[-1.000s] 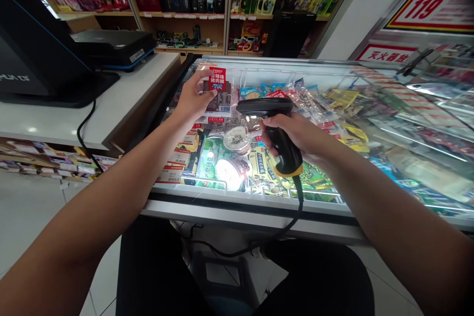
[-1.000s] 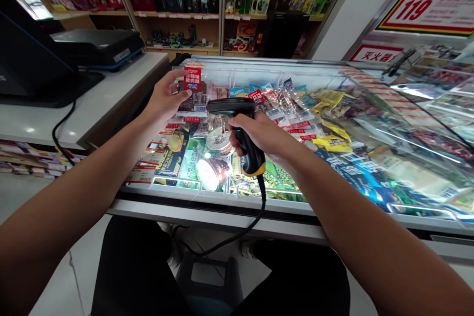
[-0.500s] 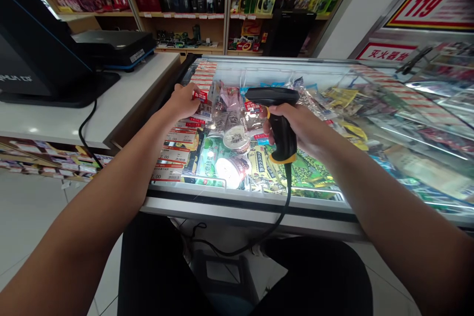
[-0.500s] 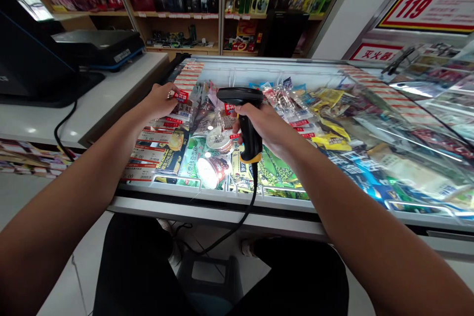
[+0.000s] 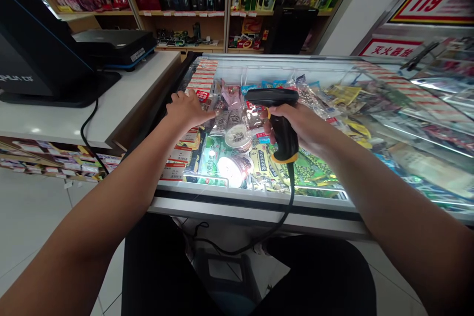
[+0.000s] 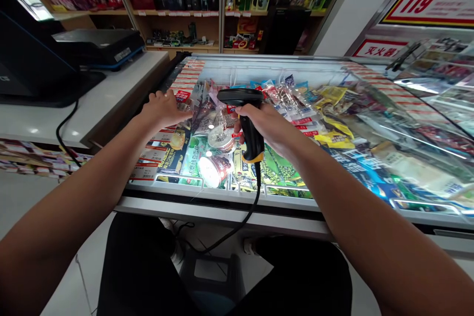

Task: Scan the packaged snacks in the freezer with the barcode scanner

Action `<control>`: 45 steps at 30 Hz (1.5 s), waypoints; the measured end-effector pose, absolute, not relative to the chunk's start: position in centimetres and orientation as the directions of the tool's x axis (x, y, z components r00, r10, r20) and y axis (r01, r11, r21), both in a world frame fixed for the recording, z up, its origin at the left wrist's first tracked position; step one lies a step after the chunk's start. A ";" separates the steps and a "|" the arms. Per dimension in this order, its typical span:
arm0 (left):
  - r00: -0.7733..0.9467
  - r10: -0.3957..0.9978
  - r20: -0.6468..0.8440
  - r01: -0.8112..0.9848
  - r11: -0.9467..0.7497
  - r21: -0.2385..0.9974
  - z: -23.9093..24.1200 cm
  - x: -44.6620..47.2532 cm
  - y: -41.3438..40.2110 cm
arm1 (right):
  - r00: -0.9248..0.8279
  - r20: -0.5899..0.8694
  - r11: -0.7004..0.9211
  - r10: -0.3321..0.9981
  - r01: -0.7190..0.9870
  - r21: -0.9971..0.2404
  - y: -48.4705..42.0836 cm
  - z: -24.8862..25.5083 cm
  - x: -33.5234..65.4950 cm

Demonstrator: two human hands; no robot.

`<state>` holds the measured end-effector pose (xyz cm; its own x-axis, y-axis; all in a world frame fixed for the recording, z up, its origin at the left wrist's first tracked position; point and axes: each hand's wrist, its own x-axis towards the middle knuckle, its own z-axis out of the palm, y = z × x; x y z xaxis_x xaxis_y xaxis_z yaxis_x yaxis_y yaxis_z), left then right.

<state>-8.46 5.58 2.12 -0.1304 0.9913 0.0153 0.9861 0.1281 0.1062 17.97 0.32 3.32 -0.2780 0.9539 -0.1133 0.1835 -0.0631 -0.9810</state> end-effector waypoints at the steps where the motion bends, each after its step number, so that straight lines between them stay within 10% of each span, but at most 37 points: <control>1: -0.142 0.990 0.003 0.985 0.141 0.104 2.1 -8.7 5.8 | -0.263 -0.101 -0.050 0.960 0.193 -0.980 0.4 3.3 18.1; 7: -0.197 0.978 0.065 0.979 0.193 0.067 2.0 -10.1 6.4 | -0.062 0.052 0.072 0.997 0.400 -0.914 1.3 3.0 19.0; 12: 0.155 0.982 0.111 0.970 -0.172 0.170 1.7 -7.4 4.2 | -0.070 0.029 0.060 0.997 0.489 -0.870 1.2 3.3 19.5; 17: 0.394 0.910 -0.129 0.862 -0.318 0.394 0.3 -3.2 1.5 | -0.142 -0.046 0.004 0.989 0.334 -0.943 0.8 3.3 19.1; 24: 0.579 0.815 0.013 0.780 -0.558 0.284 -0.1 -2.5 0.9 | -0.251 -0.143 -0.117 0.957 0.113 -0.987 0.3 2.9 17.3; 45: 0.305 0.951 0.051 0.949 -0.308 0.072 0.7 -5.5 3.9 | -0.334 -0.347 -0.363 0.876 0.016 -0.932 -0.8 4.1 16.4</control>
<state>-5.47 3.89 0.72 0.3046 0.9511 0.0506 0.9488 -0.3076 0.0722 16.38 -0.83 4.08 -0.3339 0.8764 -0.3470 0.0158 -0.3629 -0.9317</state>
